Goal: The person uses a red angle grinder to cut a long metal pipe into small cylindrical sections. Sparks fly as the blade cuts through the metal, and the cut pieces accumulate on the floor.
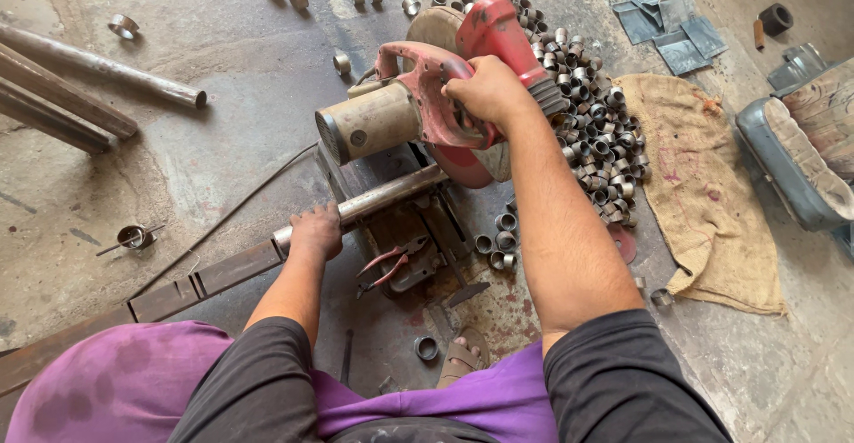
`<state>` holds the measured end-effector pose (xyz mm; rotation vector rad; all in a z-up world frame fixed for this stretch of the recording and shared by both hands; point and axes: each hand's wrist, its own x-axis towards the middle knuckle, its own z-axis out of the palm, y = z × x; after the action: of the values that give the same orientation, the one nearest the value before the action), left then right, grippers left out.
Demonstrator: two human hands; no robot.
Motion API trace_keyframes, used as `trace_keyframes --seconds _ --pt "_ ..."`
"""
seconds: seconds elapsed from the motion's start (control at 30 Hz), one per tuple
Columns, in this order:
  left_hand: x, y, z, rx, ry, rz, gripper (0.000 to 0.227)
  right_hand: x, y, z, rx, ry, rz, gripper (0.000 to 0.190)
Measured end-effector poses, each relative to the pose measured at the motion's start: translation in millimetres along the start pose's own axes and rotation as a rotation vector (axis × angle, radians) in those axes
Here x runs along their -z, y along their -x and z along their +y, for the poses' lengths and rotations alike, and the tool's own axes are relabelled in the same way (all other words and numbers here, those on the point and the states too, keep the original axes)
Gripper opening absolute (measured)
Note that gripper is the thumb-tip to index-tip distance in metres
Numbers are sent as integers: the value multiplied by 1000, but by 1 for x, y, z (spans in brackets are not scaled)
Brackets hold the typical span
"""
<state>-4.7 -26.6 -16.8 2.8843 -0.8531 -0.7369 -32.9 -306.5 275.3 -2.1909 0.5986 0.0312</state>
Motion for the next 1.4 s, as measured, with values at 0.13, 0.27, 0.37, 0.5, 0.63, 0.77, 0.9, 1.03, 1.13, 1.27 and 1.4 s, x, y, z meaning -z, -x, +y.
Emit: trace_keyframes --seconds 0.13,0.27,0.37,0.5,0.63,0.77,0.9,1.03,1.13,1.27,1.4 --pt "0 -1 2 12 -25 -19 50 -1 2 5 -6 -8 4 21" --pt "0 -2 3 19 -46 -13 47 -3 2 6 10 -36 8 20" --pt "-1 -2 3 26 -43 -9 47 -3 3 8 25 -28 12 20" --pt "-3 -4 3 42 -17 6 47 -4 2 12 42 -41 23 21" --pt "-2 -4 3 45 -21 12 49 -5 1 15 54 -49 32 22" --pt "-2 -4 3 54 -18 -2 50 -6 0 18 71 -56 27 21" --pt "-2 -3 3 54 -30 14 51 -6 0 19 69 -63 14 20" --pt "0 -2 4 62 -29 -13 53 -6 3 16 65 -66 17 20" --pt "2 -1 5 66 -21 -5 54 -7 5 14 59 -67 22 20" --pt "-1 -1 5 67 -16 6 52 -7 9 13 45 -67 33 21" --pt "-7 -5 2 66 11 36 45 -7 10 14 58 -72 35 22"
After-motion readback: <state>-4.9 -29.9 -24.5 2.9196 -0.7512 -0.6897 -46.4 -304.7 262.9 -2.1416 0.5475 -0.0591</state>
